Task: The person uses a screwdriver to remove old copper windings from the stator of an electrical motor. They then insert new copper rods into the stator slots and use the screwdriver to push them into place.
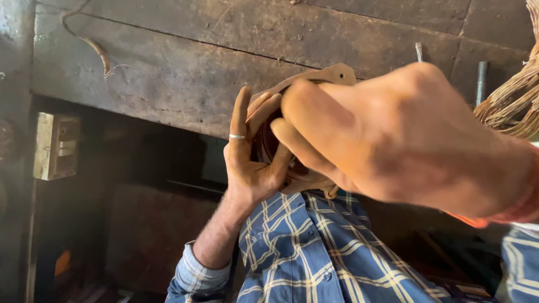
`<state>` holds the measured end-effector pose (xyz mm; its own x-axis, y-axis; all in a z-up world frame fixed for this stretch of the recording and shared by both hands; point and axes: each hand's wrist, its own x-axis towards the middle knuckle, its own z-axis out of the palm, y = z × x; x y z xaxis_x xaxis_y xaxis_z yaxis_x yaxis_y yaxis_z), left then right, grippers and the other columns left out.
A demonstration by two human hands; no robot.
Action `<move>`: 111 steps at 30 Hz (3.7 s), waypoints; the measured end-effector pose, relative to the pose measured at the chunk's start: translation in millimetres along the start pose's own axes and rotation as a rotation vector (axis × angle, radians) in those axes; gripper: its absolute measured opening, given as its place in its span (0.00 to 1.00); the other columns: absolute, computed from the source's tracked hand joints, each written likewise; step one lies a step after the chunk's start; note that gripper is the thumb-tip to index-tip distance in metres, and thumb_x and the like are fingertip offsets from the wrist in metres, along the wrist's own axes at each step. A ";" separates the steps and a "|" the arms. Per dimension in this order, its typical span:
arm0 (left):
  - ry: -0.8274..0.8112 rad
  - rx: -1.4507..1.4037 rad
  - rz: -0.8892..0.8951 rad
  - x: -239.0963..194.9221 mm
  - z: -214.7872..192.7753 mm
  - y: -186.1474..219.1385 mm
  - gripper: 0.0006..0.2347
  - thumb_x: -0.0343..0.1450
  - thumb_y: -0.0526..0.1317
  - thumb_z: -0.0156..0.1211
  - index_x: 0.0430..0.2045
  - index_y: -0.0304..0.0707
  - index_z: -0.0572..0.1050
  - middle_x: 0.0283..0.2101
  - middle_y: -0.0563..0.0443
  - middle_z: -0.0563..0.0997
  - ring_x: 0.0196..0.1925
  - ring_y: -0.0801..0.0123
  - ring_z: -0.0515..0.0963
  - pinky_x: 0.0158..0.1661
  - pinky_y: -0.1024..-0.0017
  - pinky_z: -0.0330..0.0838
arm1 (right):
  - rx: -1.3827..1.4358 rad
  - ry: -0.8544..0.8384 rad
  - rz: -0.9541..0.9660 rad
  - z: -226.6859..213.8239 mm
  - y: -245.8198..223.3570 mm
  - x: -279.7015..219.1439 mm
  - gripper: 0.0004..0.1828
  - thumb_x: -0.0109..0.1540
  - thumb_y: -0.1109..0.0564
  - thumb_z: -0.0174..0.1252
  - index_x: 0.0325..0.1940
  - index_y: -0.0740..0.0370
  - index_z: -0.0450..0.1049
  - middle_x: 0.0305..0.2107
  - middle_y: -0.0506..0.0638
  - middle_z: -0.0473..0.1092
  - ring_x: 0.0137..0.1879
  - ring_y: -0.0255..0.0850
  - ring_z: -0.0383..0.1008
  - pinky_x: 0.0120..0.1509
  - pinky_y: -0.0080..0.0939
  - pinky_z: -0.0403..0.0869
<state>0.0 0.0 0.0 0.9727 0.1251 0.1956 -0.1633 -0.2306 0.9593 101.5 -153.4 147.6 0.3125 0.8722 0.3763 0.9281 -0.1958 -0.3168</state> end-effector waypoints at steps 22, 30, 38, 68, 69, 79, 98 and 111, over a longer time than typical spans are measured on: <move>0.058 -0.205 -0.066 -22.5 10.0 -21.2 0.47 0.71 0.27 0.65 0.78 0.35 0.30 0.75 0.33 0.66 0.74 0.55 0.70 0.74 0.60 0.69 | 0.169 -0.217 0.119 63.4 23.0 -34.6 0.09 0.65 0.53 0.56 0.40 0.60 0.68 0.22 0.52 0.69 0.21 0.45 0.75 0.20 0.45 0.70; 0.021 -0.018 0.022 -19.9 7.2 -20.5 0.45 0.69 0.26 0.64 0.76 0.34 0.35 0.70 0.34 0.70 0.78 0.52 0.65 0.76 0.62 0.61 | 0.332 -0.183 0.166 119.4 49.3 -69.1 0.13 0.64 0.52 0.61 0.43 0.64 0.70 0.25 0.55 0.72 0.27 0.52 0.76 0.27 0.50 0.73; -0.023 -0.072 0.060 -19.2 11.4 -21.6 0.39 0.72 0.26 0.59 0.75 0.35 0.40 0.72 0.37 0.66 0.78 0.55 0.62 0.78 0.63 0.55 | 0.467 -0.038 0.010 85.5 56.5 -68.9 0.16 0.64 0.54 0.66 0.47 0.68 0.72 0.31 0.56 0.70 0.30 0.47 0.74 0.33 0.42 0.72; -0.131 0.554 -0.025 16.9 15.1 7.0 0.44 0.55 0.37 0.78 0.69 0.40 0.59 0.68 0.37 0.64 0.70 0.36 0.60 0.69 0.49 0.61 | 1.118 1.049 -0.059 100.2 -18.5 -176.6 0.23 0.50 0.67 0.64 0.18 0.50 0.56 0.19 0.40 0.59 0.17 0.31 0.60 0.24 0.38 0.56; -0.121 0.544 -0.031 17.6 15.6 7.5 0.44 0.55 0.36 0.78 0.69 0.41 0.60 0.67 0.39 0.65 0.70 0.38 0.62 0.69 0.51 0.62 | 1.131 1.020 -0.050 98.3 -17.0 -174.7 0.23 0.49 0.67 0.64 0.18 0.51 0.55 0.18 0.40 0.59 0.17 0.31 0.60 0.24 0.37 0.57; -0.101 0.496 -0.052 16.2 16.7 5.7 0.42 0.57 0.34 0.76 0.70 0.43 0.60 0.67 0.40 0.66 0.70 0.41 0.64 0.67 0.55 0.67 | 1.188 0.808 -0.103 86.6 -14.2 -162.7 0.15 0.54 0.62 0.59 0.19 0.55 0.59 0.17 0.43 0.62 0.18 0.35 0.64 0.24 0.38 0.59; -0.116 0.471 -0.033 15.6 16.6 5.2 0.42 0.59 0.33 0.75 0.70 0.41 0.59 0.67 0.38 0.64 0.70 0.40 0.64 0.67 0.53 0.68 | 1.314 0.801 -0.149 97.7 -4.9 -194.5 0.19 0.54 0.68 0.60 0.16 0.54 0.59 0.18 0.41 0.61 0.20 0.33 0.67 0.24 0.34 0.66; -0.110 0.497 0.004 14.6 16.1 4.5 0.38 0.62 0.30 0.71 0.71 0.37 0.59 0.67 0.36 0.64 0.69 0.40 0.64 0.69 0.52 0.65 | 1.318 1.126 0.103 116.5 -10.4 -193.8 0.21 0.51 0.66 0.61 0.20 0.49 0.55 0.18 0.39 0.56 0.22 0.33 0.53 0.28 0.37 0.53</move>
<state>16.1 -14.8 3.9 0.9881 0.0273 0.1513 -0.0949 -0.6656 0.7403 7.7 -268.1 -23.4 0.8636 0.0545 0.5011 0.3014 0.7411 -0.6000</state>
